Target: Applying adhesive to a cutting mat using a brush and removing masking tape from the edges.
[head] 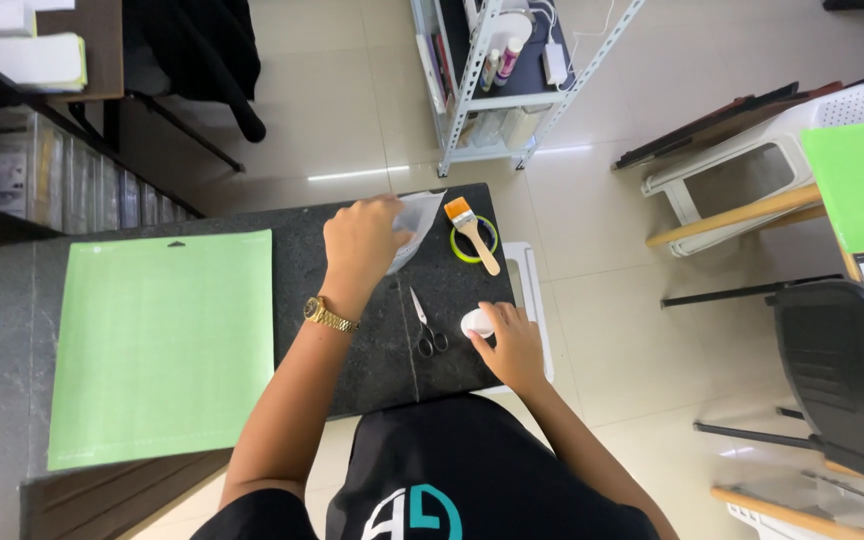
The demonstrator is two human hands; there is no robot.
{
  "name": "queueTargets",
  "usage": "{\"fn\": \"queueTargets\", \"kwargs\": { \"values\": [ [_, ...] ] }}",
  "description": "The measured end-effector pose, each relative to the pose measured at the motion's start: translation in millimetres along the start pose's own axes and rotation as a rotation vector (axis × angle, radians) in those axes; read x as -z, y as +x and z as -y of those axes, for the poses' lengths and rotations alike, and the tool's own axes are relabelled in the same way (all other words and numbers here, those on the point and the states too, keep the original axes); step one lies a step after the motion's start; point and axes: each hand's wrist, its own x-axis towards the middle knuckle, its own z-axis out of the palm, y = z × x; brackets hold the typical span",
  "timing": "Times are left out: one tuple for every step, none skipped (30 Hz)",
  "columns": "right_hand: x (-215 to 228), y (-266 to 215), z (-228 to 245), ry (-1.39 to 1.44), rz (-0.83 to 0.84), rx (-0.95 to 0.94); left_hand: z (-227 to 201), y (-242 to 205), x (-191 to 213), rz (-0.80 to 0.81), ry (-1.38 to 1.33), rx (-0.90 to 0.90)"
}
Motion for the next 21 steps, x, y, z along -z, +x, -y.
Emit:
{"fn": "queueTargets", "kwargs": {
  "values": [
    [6.0, 0.0, 2.9, 0.0, 0.006, 0.004, -5.7, -6.6, 9.8, 0.003, -0.002, 0.006],
    [11.8, -0.1, 6.1, 0.003, 0.013, 0.003, -11.1, -13.2, 19.5, 0.023, 0.001, -0.004],
    [17.5, -0.3, 10.4, 0.008, 0.02, 0.004, -16.0, -20.5, 30.3, 0.043, 0.006, -0.014],
    [17.8, 2.2, 10.1, 0.01, 0.027, 0.008, -20.7, -29.0, 36.7, 0.047, 0.006, -0.006],
    [16.9, 2.7, 11.3, 0.037, -0.025, -0.006, -24.1, -39.3, 42.1, 0.013, -0.012, -0.01],
    [15.9, 3.3, 12.8, 0.064, -0.077, -0.021, -27.3, -49.3, 47.7, -0.022, -0.03, -0.013],
    [30.6, 8.2, 22.2, 0.068, -0.064, -0.018, -30.5, -61.0, 47.3, -0.012, -0.029, -0.004],
    [45.5, 13.6, 31.9, 0.237, -0.058, -0.034, -33.4, -72.7, 47.6, -0.061, -0.034, -0.013],
    [59.8, 21.5, 41.6, 0.403, -0.052, -0.048, -35.5, -83.0, 47.7, -0.114, -0.041, -0.022],
    [63.2, 25.8, 49.1, 0.405, -0.04, -0.045, -35.4, -93.6, 41.2, -0.107, -0.042, -0.011],
    [67.2, 30.2, 56.3, 0.591, -0.055, -0.11, -36.0, -103.8, 35.1, -0.162, -0.048, -0.021],
    [71.3, 34.6, 63.7, 0.776, -0.069, -0.178, -36.8, -114.2, 29.3, -0.216, -0.053, -0.03],
    [70.5, 39.4, 69.4, 0.777, -0.058, -0.178, -37.9, -119.4, 22.7, -0.21, -0.053, -0.022],
    [69.8, 44.2, 75.6, 0.829, -0.086, -0.194, -38.8, -124.7, 16.3, -0.251, -0.056, -0.033],
    [67.8, 50.3, 84.1, 0.884, -0.117, -0.21, -37.2, -129.4, 10.8, -0.292, -0.056, -0.047],
    [65.2, 51.7, 89.2, 0.888, -0.109, -0.211, -36.5, -134.0, 7.7, -0.286, -0.053, -0.041],
    [63.4, 55.4, 93.7, 0.827, -0.109, -0.24, -35.8, -136.0, 5.2, -0.306, -0.062, -0.056],
    [61.7, 59.1, 97.9, 0.766, -0.109, -0.269, -35.6, -137.7, 2.7, -0.326, -0.07, -0.071],
    [62.1, 61.1, 100.6, 0.767, -0.108, -0.271, -32.4, -137.2, 4.9, -0.324, -0.071, -0.072],
    [62.5, 62.8, 102.9, 0.727, -0.109, -0.241, -29.6, -136.7, 6.8, -0.337, -0.106, -0.088],
    [63.1, 64.8, 104.8, 0.688, -0.111, -0.211, -27.2, -135.8, 8.7, -0.351, -0.141, -0.105]
  ]
}}
